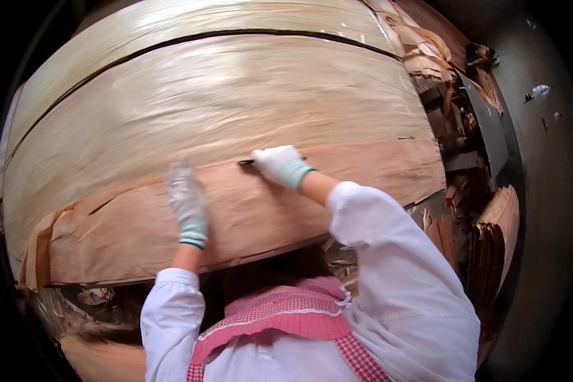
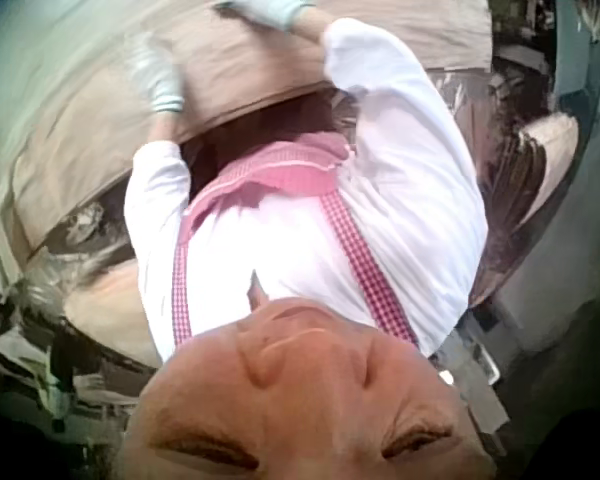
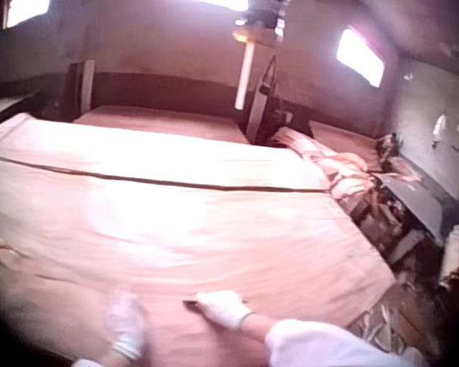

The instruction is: The person handles large, thin sheets of wood veneer, removing damaged or narrow strips by hand and with a small knife, and taping pieces together on a metal table in a large workshop.

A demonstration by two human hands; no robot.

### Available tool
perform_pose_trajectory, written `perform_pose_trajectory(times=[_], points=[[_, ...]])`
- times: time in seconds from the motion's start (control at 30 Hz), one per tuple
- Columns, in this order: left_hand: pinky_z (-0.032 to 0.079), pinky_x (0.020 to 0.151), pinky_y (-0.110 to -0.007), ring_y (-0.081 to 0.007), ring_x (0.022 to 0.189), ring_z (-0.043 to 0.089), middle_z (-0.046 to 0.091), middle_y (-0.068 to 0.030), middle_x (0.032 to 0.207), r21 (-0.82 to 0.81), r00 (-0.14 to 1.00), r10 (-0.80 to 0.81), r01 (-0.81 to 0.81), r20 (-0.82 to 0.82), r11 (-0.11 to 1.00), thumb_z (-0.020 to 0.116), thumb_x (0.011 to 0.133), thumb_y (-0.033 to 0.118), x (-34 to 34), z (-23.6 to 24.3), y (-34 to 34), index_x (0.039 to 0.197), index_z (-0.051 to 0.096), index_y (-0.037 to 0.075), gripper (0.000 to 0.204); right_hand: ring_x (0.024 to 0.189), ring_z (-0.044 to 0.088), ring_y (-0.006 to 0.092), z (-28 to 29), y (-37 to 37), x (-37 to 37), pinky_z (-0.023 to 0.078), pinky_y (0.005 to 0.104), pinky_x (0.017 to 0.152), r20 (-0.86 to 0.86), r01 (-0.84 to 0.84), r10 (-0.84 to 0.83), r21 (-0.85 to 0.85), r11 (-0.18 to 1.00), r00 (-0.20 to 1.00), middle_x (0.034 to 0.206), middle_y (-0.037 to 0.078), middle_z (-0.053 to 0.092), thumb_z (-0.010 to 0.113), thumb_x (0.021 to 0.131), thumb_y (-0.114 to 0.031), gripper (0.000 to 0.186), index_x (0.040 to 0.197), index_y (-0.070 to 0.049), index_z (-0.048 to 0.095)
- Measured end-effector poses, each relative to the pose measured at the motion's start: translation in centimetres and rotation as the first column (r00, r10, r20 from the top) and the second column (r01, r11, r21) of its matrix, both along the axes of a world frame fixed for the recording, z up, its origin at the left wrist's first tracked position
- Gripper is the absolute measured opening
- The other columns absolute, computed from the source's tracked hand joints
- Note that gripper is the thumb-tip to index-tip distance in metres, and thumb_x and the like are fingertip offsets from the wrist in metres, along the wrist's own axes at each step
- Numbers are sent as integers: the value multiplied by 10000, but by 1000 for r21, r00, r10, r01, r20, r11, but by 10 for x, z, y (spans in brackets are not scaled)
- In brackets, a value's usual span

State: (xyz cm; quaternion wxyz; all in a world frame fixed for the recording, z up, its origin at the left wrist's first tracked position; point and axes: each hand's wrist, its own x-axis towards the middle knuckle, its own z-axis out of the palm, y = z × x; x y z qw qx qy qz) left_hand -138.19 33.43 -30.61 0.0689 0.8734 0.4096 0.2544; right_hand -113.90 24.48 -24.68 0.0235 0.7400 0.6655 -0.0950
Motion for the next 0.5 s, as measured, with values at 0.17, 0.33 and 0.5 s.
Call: perform_pose_trajectory(times=[0.17, 0.33, 0.5], points=[[245, 1145, -415, -324, 1314, 418, 488, -180, 1376, -111, 972, -188, 174, -138, 979, 452, 921, 77, 116, 9, -67, 1321, 499, 29, 406, 696, 680, 307, 10, -89, 139, 514, 437, 579, -71, 33, -34, -4, 999, 997, 762, 137, 682, 535, 858, -190, 107, 848, -94, 580], [265, 1134, -435, -340, 1305, 421, 491, -157, 1378, -114, 977, -191, 180, -94, 977, 490, 915, 104, 269, 15, -166, 1324, 490, 36, 414, 707, 681, 313, 2, -139, 218, 523, 438, 597, -89, -16, 13, -33, 999, 996, 734, 140, 679, 551, 846, -192, 105, 858, -95, 589], [234, 1142, -454, -329, 1344, 369, 448, -156, 1417, -177, 950, -173, 129, -261, 976, 518, 903, 99, 314, 14, -189, 1350, 465, 52, 452, 710, 673, 326, 6, -246, 395, 527, 450, 598, -106, 95, -106, -102, 990, 989, 768, 143, 674, 543, 864, -216, 122, 873, -98, 573]])
